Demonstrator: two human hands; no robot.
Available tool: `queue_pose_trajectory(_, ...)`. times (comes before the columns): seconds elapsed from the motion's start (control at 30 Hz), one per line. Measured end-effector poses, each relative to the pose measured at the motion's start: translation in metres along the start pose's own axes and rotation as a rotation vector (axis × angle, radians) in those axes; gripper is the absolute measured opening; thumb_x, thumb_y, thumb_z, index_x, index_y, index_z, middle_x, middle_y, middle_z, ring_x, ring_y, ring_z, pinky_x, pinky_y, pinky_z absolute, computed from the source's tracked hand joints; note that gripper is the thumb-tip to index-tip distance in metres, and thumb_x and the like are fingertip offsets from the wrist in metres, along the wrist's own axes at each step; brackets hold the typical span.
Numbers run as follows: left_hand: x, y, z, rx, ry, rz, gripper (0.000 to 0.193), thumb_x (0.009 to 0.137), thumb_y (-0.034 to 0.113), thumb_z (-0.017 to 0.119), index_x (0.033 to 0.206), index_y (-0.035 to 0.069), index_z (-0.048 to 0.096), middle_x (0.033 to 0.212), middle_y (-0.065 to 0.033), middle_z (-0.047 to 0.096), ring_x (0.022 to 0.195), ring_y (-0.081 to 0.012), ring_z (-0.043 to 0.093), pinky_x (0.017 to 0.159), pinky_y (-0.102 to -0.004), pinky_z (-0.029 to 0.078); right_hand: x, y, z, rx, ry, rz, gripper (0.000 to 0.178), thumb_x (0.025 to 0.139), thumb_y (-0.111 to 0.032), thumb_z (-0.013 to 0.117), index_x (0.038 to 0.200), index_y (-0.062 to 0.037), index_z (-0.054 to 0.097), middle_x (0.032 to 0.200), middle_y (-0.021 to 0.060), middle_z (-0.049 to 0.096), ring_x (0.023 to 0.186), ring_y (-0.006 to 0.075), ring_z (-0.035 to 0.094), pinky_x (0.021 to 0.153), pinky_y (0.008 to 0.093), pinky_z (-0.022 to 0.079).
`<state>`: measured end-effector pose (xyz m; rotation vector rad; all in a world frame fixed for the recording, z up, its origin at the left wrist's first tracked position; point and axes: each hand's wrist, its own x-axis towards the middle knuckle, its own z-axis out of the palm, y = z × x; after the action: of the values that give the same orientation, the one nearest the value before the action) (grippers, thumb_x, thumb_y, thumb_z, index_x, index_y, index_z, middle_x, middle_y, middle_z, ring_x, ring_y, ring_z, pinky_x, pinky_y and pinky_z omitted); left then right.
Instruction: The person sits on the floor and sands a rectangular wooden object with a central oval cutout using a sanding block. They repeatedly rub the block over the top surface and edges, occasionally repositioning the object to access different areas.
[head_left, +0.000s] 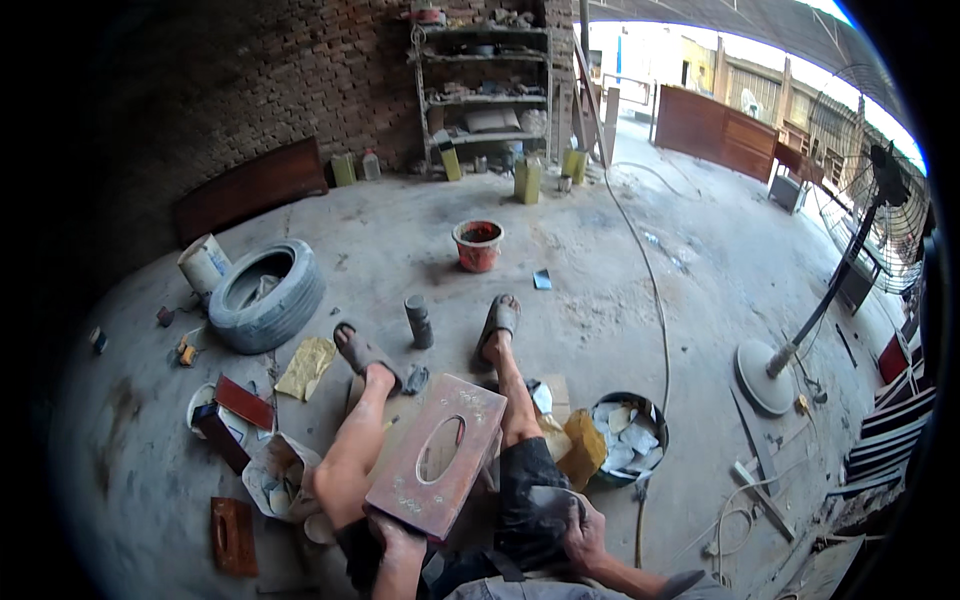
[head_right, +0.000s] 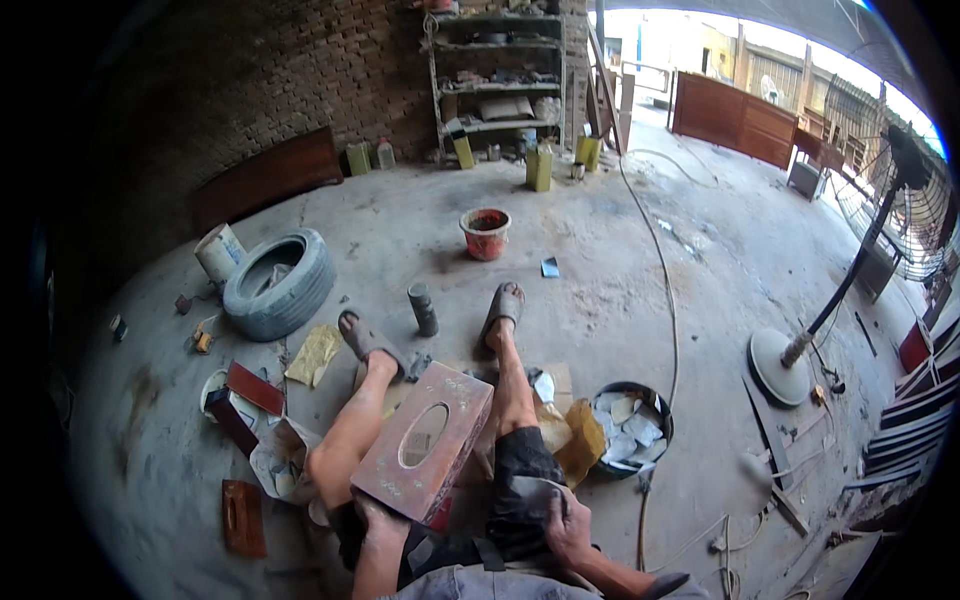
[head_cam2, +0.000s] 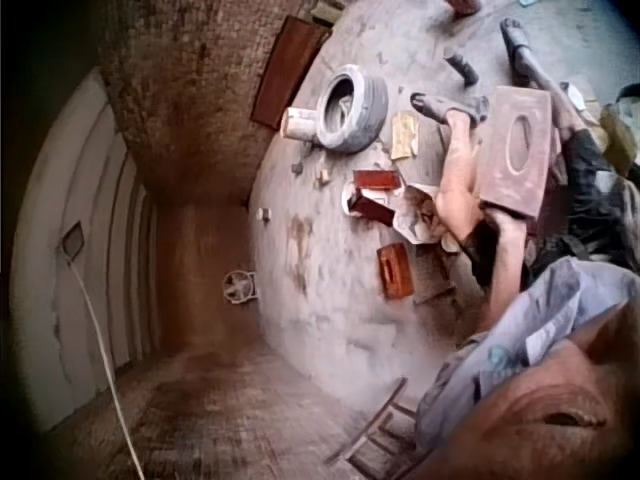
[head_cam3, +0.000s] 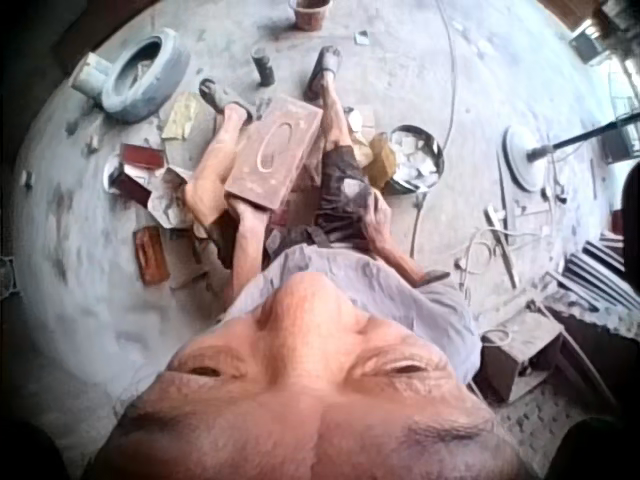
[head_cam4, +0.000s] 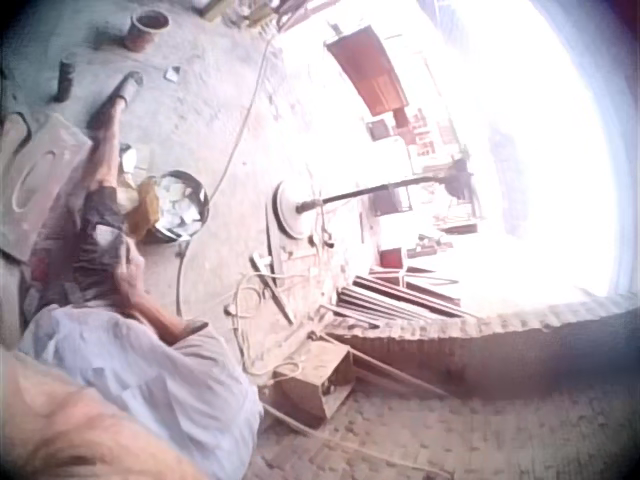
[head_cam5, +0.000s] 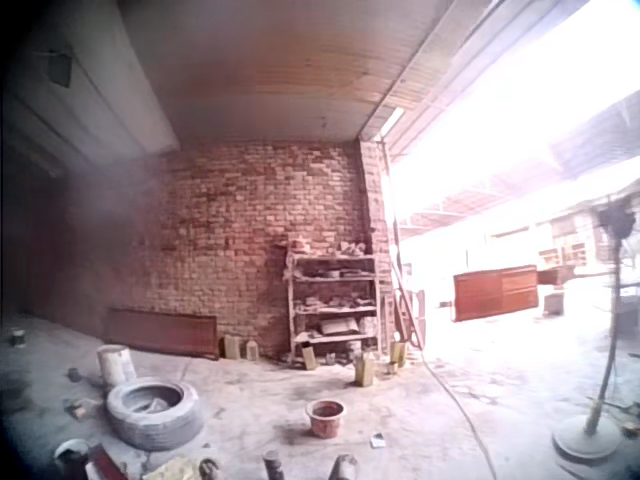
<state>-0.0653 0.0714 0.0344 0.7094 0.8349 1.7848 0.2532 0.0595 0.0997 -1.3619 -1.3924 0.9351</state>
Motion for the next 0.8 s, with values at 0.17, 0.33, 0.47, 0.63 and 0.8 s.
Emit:
queue_pose_trajectory(0.17,0.049,0.027,0.036,0.030,-0.034,0.086,0.056,0.104,0.046,0.051,0.147,0.012,0.056,0.147,-0.0062,0.059,0.136,-0.0219,0.056,0.105,-0.0376,0.049,0.002,0.010,-0.001,0.119,0.048,0.209,0.040,0.114,-0.026,0.044,0.113,0.0067,0.068,0.096,0.0078,0.071,0.087,0.0132,0.060,0.079,0.0319,0.052)
queue_pose_trajectory(0.33,0.078,0.015,0.057,0.040,0.195,0.002,0.058,0.104,0.048,0.049,0.147,0.009,0.055,0.147,-0.0077,0.059,0.134,-0.0232,0.057,0.106,-0.0386,0.049,0.006,0.062,0.000,0.336,0.031,0.363,0.041,0.113,-0.031,0.046,0.118,0.0049,0.065,0.099,0.0111,0.069,0.085,0.0197,0.066,0.065,0.0350,0.059)
queue_pose_trajectory(0.47,0.093,-0.028,0.035,-0.092,0.435,-0.089,0.059,0.105,0.049,0.047,0.146,0.007,0.055,0.147,-0.0089,0.059,0.133,-0.0242,0.057,0.107,-0.0394,0.048,0.017,0.053,0.003,0.372,0.009,0.395,0.047,0.113,-0.042,0.047,0.125,0.0010,0.061,0.108,0.0108,0.067,0.089,0.0207,0.067,0.060,0.0357,0.063)
queue_pose_trajectory(0.63,0.093,-0.073,-0.011,-0.218,0.742,-0.161,0.062,0.106,0.051,0.045,0.146,0.005,0.055,0.147,-0.0105,0.059,0.132,-0.0255,0.058,0.108,-0.0404,0.048,0.020,0.121,-0.007,0.067,0.047,0.339,0.051,0.112,-0.044,0.049,0.129,0.0021,0.061,0.113,0.0128,0.068,0.088,0.0225,0.069,0.056,0.0333,0.060)
queue_pose_trajectory(0.8,0.098,-0.120,-0.063,-0.326,1.001,-0.198,0.065,0.107,0.053,0.043,0.146,0.002,0.055,0.147,-0.0120,0.059,0.131,-0.0267,0.059,0.109,-0.0414,0.048,0.012,0.061,0.004,0.029,0.110,0.571,0.061,0.111,-0.046,0.051,0.133,0.0098,0.059,0.119,0.0193,0.066,0.102,0.0266,0.065,0.080,0.0367,0.057)
